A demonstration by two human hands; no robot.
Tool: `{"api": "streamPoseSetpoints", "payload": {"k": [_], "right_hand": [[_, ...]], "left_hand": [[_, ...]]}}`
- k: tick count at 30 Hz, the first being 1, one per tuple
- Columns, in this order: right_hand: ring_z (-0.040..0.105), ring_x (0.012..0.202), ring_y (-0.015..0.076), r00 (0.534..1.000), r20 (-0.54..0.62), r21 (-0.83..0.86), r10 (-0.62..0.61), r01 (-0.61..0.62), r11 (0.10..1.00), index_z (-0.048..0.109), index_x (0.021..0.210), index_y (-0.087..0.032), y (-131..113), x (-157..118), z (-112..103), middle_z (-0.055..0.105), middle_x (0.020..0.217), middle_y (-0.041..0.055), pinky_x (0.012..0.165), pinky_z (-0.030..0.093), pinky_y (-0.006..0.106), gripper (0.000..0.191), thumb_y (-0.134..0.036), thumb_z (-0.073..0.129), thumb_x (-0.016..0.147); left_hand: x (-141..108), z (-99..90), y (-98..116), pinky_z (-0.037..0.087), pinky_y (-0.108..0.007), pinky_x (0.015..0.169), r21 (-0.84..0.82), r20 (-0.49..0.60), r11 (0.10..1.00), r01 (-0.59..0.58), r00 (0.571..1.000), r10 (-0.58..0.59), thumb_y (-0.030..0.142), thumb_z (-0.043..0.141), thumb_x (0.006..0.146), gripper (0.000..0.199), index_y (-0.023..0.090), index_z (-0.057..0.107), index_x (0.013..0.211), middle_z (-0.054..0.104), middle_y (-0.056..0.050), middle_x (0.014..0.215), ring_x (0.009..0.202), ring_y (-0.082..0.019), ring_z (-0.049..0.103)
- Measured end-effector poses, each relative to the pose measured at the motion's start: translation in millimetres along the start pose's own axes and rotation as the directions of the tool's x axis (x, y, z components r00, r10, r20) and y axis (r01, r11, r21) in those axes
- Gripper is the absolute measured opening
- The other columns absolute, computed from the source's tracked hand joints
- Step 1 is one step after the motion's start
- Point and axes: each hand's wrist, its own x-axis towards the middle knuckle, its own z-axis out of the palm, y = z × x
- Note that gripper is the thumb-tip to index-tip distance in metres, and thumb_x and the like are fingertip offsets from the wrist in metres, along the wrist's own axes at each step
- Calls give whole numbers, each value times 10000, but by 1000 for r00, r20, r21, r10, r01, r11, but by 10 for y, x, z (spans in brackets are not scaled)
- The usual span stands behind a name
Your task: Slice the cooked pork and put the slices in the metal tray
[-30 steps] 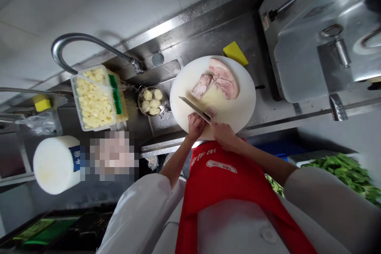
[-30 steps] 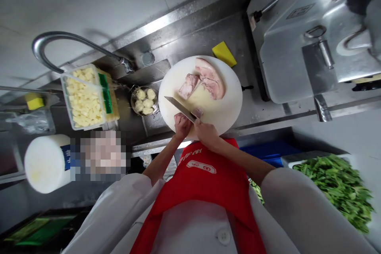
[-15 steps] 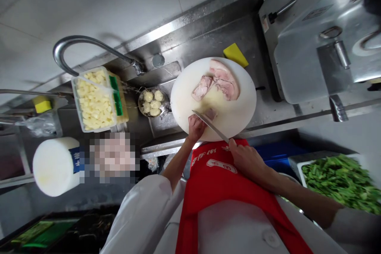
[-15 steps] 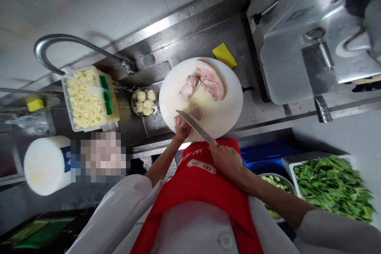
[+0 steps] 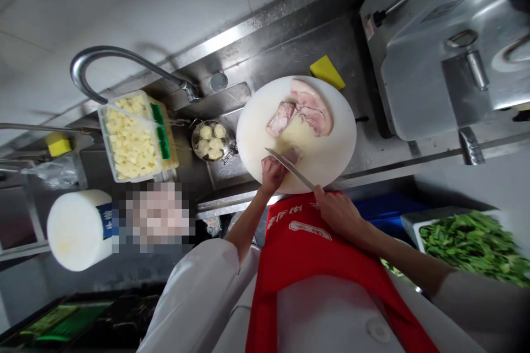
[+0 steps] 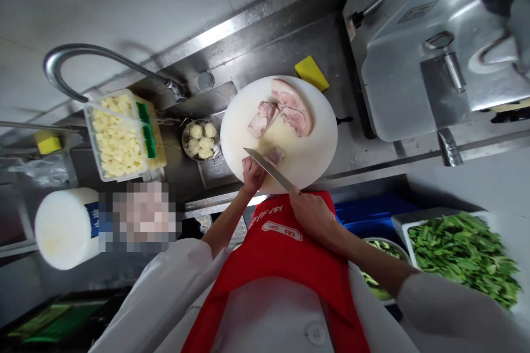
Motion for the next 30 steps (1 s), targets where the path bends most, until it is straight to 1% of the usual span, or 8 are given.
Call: {"api": "streamPoseSetpoints", "payload": {"k": [3, 8, 10, 14, 19, 22, 26, 30], "right_hand": [[740, 823, 242, 999, 40, 3, 21, -21, 1000, 486, 1218, -85, 16, 46, 25, 726, 851, 155, 662, 509, 267, 294, -118, 320, 977], [713, 968, 259, 997, -64, 29, -43, 45, 999, 436, 1302, -43, -148, 658, -175, 712, 981, 207, 771, 510, 309, 376, -70, 308, 949], [709, 973, 262, 994, -102, 40, -38, 42, 998, 419, 1326, -52, -174, 790, -261, 714, 984, 198, 782, 508, 317, 390, -82, 313, 951], [724, 902, 251, 992, -117, 24, -44, 47, 999, 463, 1259, -82, -131, 506, -268, 719, 910, 169, 752, 505, 290, 344, -81, 309, 951], [735, 844, 255, 1000, 1, 18, -4, 4, 1000, 487, 1189, -87, -67, -11, -113, 723, 840, 152, 680, 509, 275, 305, -70, 302, 947], [736, 811, 264, 1000, 26, 11, 2, -3, 1000, 490, 1187, -90, -49, -56, -68, 724, 831, 147, 643, 515, 291, 311, -75, 285, 954], [735, 836, 267, 999, -25, -7, -27, 27, 1000, 488, 1200, -79, -31, -16, -47, 724, 870, 174, 655, 524, 298, 315, -77, 289, 956], [739, 792, 259, 1000, 11, 17, 4, -4, 1000, 498, 1176, -91, -20, 5, -24, 724, 811, 139, 643, 522, 288, 294, -88, 295, 964]], "left_hand": [[6, -6, 7, 445, -439, 944, 0, 43, 1000, 11, 999, -11, 315, 536, 944, 183, 192, 666, 980, 646, -122, 1017, 1066, -245, 565], [4, -32, 16, 455, -432, 942, 31, 46, 999, 8, 999, -10, 311, 488, 970, 216, 192, 661, 1022, 663, -114, 1021, 1049, -231, 583], [0, -33, 17, 459, -426, 943, 24, 35, 1000, 5, 999, -6, 300, 455, 986, 228, 190, 654, 1004, 665, -104, 1008, 1026, -218, 594], [-20, -10, 4, 455, -419, 940, 47, 31, 999, 4, 1000, -5, 325, 439, 996, 260, 184, 657, 987, 655, -111, 986, 1031, -219, 589], [-27, 1, -17, 456, -419, 917, 42, 37, 999, 5, 999, -6, 348, 455, 984, 266, 180, 661, 964, 644, -122, 972, 1036, -236, 578], [-20, -6, -20, 450, -427, 925, 18, 31, 1000, -14, 999, 13, 326, 465, 977, 240, 183, 657, 973, 647, -119, 979, 1031, -237, 581], [-22, -3, -23, 448, -430, 929, 36, 39, 999, 14, 999, -16, 330, 482, 972, 226, 187, 658, 967, 645, -114, 970, 1033, -237, 578], [-29, 5, -23, 444, -426, 943, 20, 39, 1000, 17, 999, -18, 324, 504, 967, 211, 183, 660, 975, 639, -114, 978, 1037, -233, 574]]}}
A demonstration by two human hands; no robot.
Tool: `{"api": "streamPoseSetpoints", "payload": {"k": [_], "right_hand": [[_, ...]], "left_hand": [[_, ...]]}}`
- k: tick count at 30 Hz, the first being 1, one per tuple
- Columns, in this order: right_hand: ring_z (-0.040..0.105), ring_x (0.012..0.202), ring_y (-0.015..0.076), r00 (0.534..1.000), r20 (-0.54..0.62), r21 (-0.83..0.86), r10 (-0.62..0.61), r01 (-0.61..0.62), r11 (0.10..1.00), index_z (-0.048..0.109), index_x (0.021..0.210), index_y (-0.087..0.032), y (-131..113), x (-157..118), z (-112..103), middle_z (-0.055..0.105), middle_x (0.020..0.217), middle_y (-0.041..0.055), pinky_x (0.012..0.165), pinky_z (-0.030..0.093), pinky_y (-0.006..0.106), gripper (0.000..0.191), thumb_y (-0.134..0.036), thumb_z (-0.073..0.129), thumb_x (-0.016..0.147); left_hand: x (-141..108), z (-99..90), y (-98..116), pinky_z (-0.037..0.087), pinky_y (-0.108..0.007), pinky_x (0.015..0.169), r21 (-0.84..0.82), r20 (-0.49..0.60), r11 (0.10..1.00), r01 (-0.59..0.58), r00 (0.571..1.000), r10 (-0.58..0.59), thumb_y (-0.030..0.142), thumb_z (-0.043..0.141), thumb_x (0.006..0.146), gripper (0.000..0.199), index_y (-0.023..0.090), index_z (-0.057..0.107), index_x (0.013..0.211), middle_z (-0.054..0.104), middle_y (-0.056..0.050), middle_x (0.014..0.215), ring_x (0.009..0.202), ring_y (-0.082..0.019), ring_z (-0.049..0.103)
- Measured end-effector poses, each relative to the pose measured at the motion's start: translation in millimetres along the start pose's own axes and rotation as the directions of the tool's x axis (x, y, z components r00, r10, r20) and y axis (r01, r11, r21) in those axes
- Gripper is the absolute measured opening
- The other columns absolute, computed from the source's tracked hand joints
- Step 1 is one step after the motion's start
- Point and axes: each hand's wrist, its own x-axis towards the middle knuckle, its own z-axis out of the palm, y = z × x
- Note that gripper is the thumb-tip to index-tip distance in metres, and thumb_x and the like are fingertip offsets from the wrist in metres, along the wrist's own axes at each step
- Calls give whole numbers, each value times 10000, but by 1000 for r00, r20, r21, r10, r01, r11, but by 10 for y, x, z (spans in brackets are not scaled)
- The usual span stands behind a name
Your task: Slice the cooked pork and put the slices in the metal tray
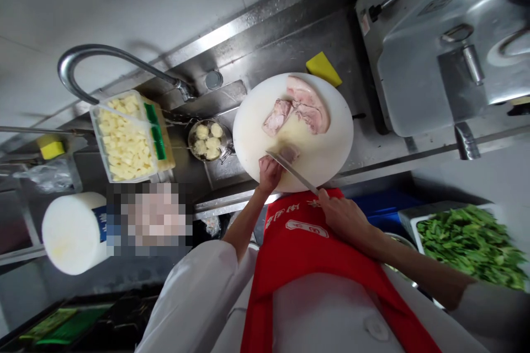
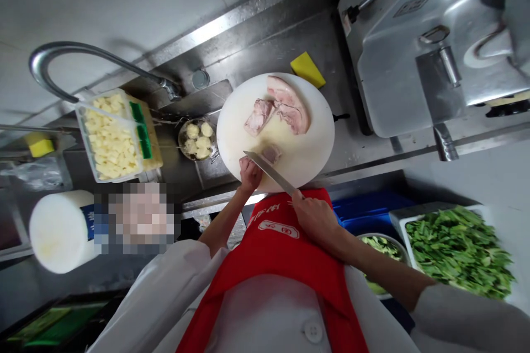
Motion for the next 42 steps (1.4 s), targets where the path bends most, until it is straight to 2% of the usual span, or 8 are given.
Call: {"api": "streamPoseSetpoints", "payload": {"k": [5, 10, 14, 18, 22, 27, 38, 42], "right_hand": [[738, 863, 249, 998, -55, -10, -31, 30, 999, 488, 1182, -86, -1, 46, -13, 728, 878, 166, 684, 520, 272, 288, -66, 315, 953], [740, 808, 258, 999, 45, 17, -5, 4, 1000, 498, 1178, -91, 62, -3, 59, 724, 816, 135, 659, 522, 291, 291, -91, 294, 969], [723, 931, 264, 998, -43, -8, -37, 36, 999, 470, 1247, -53, -71, 473, -41, 713, 961, 212, 731, 522, 312, 346, -71, 277, 960], [697, 1011, 264, 991, -118, 28, -63, 67, 997, 429, 1320, -72, -122, 834, -240, 708, 1035, 202, 810, 505, 322, 382, -95, 326, 953], [719, 916, 258, 988, -135, 10, -71, 73, 997, 445, 1287, -79, -51, 526, -242, 721, 932, 173, 763, 508, 310, 360, -91, 320, 949], [734, 846, 256, 996, -57, -6, -63, 63, 998, 467, 1243, -72, -56, 74, -78, 725, 868, 161, 676, 513, 293, 344, -65, 291, 948], [736, 797, 250, 998, -30, 8, -51, 51, 999, 488, 1187, -88, 19, 45, 48, 726, 819, 136, 640, 510, 279, 285, -89, 316, 960], [734, 855, 261, 995, -80, -11, -59, 58, 998, 480, 1206, -70, -12, 101, 31, 723, 892, 181, 665, 518, 294, 318, -71, 286, 955]], "left_hand": [[33, -31, 41, 444, -401, 946, -6, -40, 999, -43, 998, 43, 274, 512, 964, 176, 178, 655, 998, 647, -108, 987, 1047, -219, 578], [79, -60, 83, 461, -393, 924, -40, -107, 994, -98, 990, 94, 240, 534, 951, 152, 175, 645, 1031, 656, -110, 1017, 1052, -218, 579], [71, -66, 70, 465, -415, 930, -25, -49, 998, -61, 997, 60, 287, 493, 974, 195, 182, 650, 1020, 668, -108, 1014, 1036, -219, 589], [50, -65, 59, 461, -417, 946, -63, -49, 997, -34, 998, 31, 287, 447, 995, 225, 179, 644, 996, 672, -99, 991, 1016, -205, 596], [27, -51, 54, 451, -415, 948, -59, -59, 998, -37, 998, 34, 281, 450, 994, 226, 169, 647, 1004, 669, -113, 1004, 1046, -213, 589], [13, -36, 36, 455, -408, 928, -30, -45, 999, -37, 998, 36, 276, 445, 989, 234, 168, 653, 994, 669, -122, 977, 1047, -226, 595], [3, -26, 13, 455, -424, 927, -24, -4, 1000, 17, 1000, -17, 305, 457, 980, 243, 179, 655, 1040, 658, -120, 964, 1037, -236, 594], [-2, -19, 10, 452, -427, 937, -36, -18, 999, 3, 1000, -4, 302, 471, 974, 218, 186, 649, 1022, 659, -119, 989, 1063, -241, 584]]}}
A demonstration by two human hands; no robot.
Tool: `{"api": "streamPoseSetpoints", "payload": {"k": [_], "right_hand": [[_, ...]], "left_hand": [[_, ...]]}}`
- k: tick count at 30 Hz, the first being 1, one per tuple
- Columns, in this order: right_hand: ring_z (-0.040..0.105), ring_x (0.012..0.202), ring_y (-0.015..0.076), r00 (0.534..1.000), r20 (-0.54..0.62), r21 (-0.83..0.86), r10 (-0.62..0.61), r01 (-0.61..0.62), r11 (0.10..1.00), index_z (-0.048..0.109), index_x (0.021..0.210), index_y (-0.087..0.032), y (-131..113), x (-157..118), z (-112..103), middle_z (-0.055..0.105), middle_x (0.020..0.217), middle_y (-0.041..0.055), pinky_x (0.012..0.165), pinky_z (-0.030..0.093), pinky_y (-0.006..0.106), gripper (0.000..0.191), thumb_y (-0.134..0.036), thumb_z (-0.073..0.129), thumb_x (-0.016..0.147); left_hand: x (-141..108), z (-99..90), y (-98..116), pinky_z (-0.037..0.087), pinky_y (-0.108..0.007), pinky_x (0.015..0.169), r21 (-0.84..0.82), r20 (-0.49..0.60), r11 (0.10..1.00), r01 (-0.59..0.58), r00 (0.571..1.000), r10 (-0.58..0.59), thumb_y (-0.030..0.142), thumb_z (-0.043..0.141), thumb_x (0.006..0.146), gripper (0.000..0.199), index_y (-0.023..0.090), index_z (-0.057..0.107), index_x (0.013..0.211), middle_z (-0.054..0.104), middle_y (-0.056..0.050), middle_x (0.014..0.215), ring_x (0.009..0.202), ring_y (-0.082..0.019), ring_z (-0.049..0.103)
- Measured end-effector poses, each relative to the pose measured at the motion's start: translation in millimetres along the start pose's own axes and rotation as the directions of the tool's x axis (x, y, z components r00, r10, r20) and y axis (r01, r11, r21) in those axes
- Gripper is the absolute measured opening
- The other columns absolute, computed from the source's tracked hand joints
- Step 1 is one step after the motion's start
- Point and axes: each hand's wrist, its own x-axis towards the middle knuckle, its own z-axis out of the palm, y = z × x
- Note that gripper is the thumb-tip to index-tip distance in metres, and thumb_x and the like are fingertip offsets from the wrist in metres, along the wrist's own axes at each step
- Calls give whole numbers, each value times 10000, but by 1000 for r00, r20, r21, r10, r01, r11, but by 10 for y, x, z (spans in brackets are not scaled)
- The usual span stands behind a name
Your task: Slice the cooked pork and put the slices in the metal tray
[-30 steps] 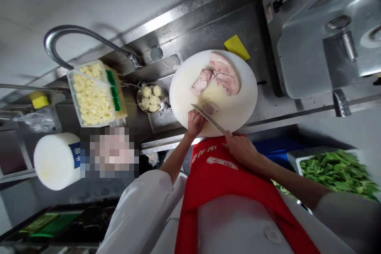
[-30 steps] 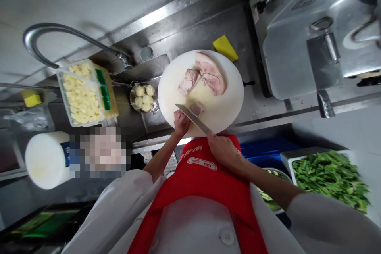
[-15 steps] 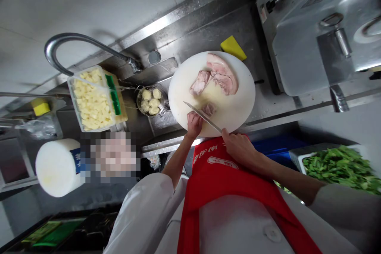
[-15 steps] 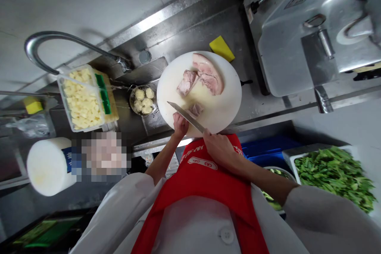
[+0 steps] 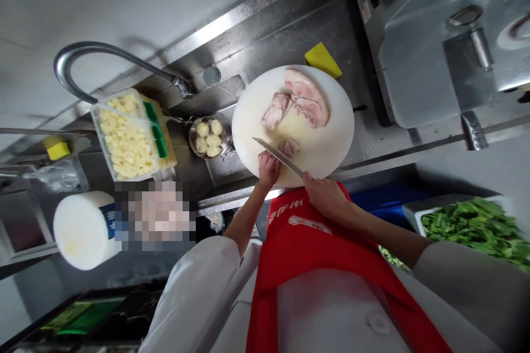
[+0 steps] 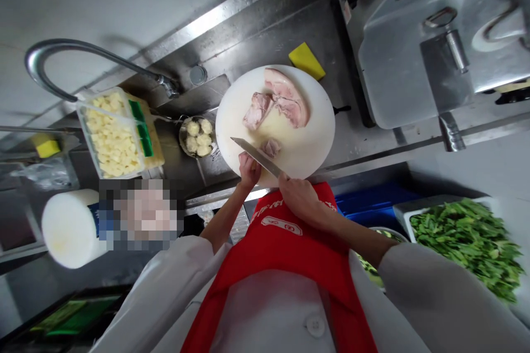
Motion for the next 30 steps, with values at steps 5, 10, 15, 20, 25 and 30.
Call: {"api": "streamPoseSetpoints", "payload": {"k": [5, 10, 15, 20, 25, 30], "right_hand": [[737, 809, 249, 996, 81, 25, 28, -31, 999, 491, 1190, -79, 40, -74, 87, 721, 812, 144, 665, 514, 278, 281, -115, 317, 971], [721, 948, 265, 1000, 11, 18, 10, -10, 1000, 458, 1277, -44, -92, 460, -31, 717, 964, 212, 748, 519, 311, 368, -76, 271, 961], [703, 998, 264, 1000, -20, 35, -4, 5, 999, 421, 1344, -53, -49, 733, -244, 711, 1021, 204, 800, 502, 308, 427, -82, 335, 927], [725, 893, 263, 1000, -2, -4, 8, -8, 1000, 450, 1282, -79, -14, 260, -217, 724, 919, 175, 744, 505, 310, 372, -79, 310, 938], [731, 866, 245, 998, 57, -3, 3, -3, 1000, 465, 1221, -88, -62, -40, -113, 725, 892, 162, 690, 500, 278, 314, -68, 309, 950], [732, 831, 245, 993, 116, 5, 18, -19, 1000, 454, 1217, -104, -17, -96, -50, 727, 865, 140, 665, 496, 277, 305, -73, 294, 960]], "left_hand": [[25, -6, 23, 449, -411, 945, -33, -24, 999, -41, 999, 41, 263, 481, 970, 190, 177, 636, 1039, 659, -116, 1015, 1050, -225, 592], [38, -29, 41, 448, -421, 951, -38, 15, 999, -14, 1000, 15, 296, 473, 976, 204, 185, 635, 1032, 658, -118, 1029, 1060, -230, 586], [40, -43, 52, 445, -432, 971, -72, 17, 997, 20, 1000, -19, 326, 448, 992, 231, 193, 637, 1005, 651, -110, 1026, 1056, -222, 580], [1, -10, 22, 423, -439, 976, -31, 16, 999, 21, 1000, -20, 325, 463, 986, 233, 180, 645, 987, 644, -123, 997, 1044, -230, 575], [-9, -2, -3, 435, -420, 937, 10, 14, 1000, 0, 1000, 0, 311, 452, 985, 244, 176, 652, 945, 643, -116, 937, 1025, -232, 571], [3, -17, -1, 438, -423, 933, -32, -32, 999, -18, 999, 17, 293, 482, 969, 208, 175, 652, 981, 637, -128, 983, 1056, -243, 567]]}}
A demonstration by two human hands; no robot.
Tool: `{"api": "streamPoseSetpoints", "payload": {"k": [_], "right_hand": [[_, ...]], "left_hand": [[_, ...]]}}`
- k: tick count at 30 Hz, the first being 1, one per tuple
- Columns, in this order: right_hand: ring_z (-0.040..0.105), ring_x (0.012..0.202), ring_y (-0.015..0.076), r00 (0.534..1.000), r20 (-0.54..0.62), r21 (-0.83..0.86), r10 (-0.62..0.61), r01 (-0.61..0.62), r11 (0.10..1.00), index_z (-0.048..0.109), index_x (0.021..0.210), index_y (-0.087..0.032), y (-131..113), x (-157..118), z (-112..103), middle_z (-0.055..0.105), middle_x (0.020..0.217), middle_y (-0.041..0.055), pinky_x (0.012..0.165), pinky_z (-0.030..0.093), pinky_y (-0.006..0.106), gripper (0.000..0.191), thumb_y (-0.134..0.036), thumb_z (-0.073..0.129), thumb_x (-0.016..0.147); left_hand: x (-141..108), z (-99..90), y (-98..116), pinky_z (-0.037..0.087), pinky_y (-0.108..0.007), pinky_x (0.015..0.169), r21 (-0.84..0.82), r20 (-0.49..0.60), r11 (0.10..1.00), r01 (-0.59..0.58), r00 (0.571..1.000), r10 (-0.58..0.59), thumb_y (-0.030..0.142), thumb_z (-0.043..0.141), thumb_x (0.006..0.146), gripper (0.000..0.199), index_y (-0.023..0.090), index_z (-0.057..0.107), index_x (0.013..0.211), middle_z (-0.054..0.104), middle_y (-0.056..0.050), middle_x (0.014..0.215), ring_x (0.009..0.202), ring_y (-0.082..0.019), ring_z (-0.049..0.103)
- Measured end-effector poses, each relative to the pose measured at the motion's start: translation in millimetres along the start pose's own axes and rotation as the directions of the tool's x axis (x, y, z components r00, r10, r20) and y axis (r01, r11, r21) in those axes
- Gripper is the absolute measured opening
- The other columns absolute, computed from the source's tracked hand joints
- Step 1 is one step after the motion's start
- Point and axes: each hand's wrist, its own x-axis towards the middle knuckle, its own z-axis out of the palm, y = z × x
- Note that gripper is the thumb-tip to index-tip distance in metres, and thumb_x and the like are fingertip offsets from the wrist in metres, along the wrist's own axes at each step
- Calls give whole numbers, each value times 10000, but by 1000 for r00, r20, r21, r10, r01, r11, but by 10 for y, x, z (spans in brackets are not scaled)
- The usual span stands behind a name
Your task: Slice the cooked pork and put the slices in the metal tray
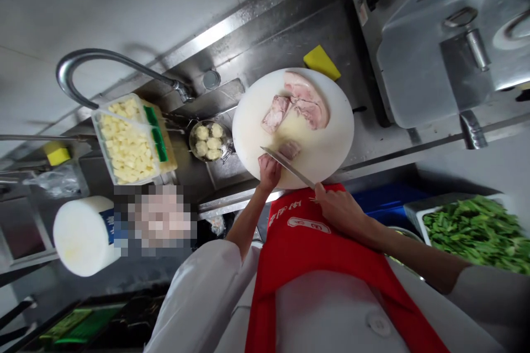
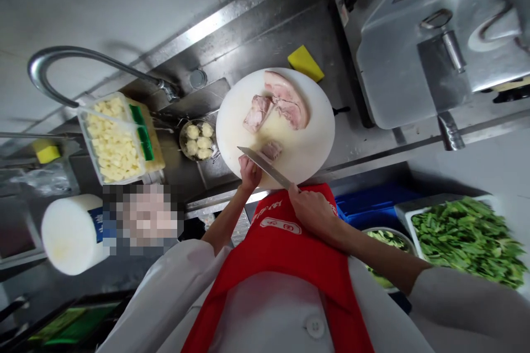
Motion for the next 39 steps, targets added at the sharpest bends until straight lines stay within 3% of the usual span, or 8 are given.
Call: {"api": "streamPoseSetpoints", "payload": {"k": [5, 10, 13, 19, 24, 27, 31, 39], "right_hand": [[731, 885, 244, 999, -43, 34, -11, 13, 999, 445, 1243, -80, 3, 22, 18, 726, 894, 168, 695, 501, 271, 317, -84, 287, 967], [734, 836, 261, 1000, 14, 27, 12, -13, 1000, 480, 1195, -79, 5, 54, 17, 723, 871, 175, 671, 515, 294, 303, -81, 292, 958], [732, 873, 260, 999, -45, 12, -3, 3, 1000, 473, 1220, -55, -14, 113, -4, 717, 908, 207, 688, 518, 290, 323, -75, 289, 955], [737, 829, 256, 1000, 1, 38, 13, -13, 999, 478, 1223, -62, 16, 89, 91, 718, 850, 167, 690, 516, 295, 334, -61, 289, 948], [717, 960, 255, 992, -129, 16, -12, 14, 1000, 455, 1268, -42, -117, 572, -50, 707, 969, 218, 763, 513, 303, 357, -74, 268, 966], [704, 993, 263, 991, -134, 55, -15, 23, 998, 423, 1322, -40, -105, 776, -165, 707, 1002, 217, 803, 504, 319, 390, -80, 298, 955], [704, 978, 275, 993, -117, 62, 0, 8, 998, 430, 1318, -71, -14, 593, -198, 713, 990, 197, 806, 498, 331, 399, -88, 319, 935], [733, 850, 262, 997, -75, 38, -8, 11, 999, 480, 1222, -72, -59, 70, -25, 725, 886, 170, 680, 510, 301, 347, -55, 287, 934]], "left_hand": [[-4, -7, 0, 442, -431, 933, 7, 24, 1000, -6, 1000, 6, 287, 469, 971, 209, 177, 645, 982, 641, -123, 973, 1031, -235, 584], [8, -14, 16, 446, -431, 937, 31, 61, 1000, 3, 998, -5, 293, 471, 971, 208, 182, 645, 998, 649, -118, 961, 1032, -234, 591], [22, -16, 31, 445, -419, 941, 19, 29, 1000, -24, 999, 24, 276, 473, 973, 193, 189, 641, 1011, 650, -117, 991, 1044, -229, 591], [26, -3, 25, 448, -419, 953, 39, 50, 999, -10, 999, 9, 288, 469, 975, 209, 186, 647, 1011, 656, -120, 996, 1049, -230, 598], [15, -13, 23, 460, -422, 949, 56, 70, 998, 24, 997, -28, 335, 460, 983, 243, 187, 651, 1010, 660, -124, 1016, 1057, -230, 597], [21, -26, 42, 472, -415, 941, 70, 42, 997, 10, 999, -13, 331, 438, 997, 254, 187, 646, 991, 663, -115, 1019, 1041, -215, 603], [19, -15, 49, 474, -402, 931, 66, 8, 998, 8, 1000, -8, 310, 426, 1005, 256, 185, 645, 967, 664, -108, 986, 1008, -202, 606], [-23, 17, -6, 450, -411, 933, 46, 23, 999, 16, 1000, -17, 313, 410, 1007, 280, 173, 650, 973, 657, -124, 972, 1043, -224, 590]]}}
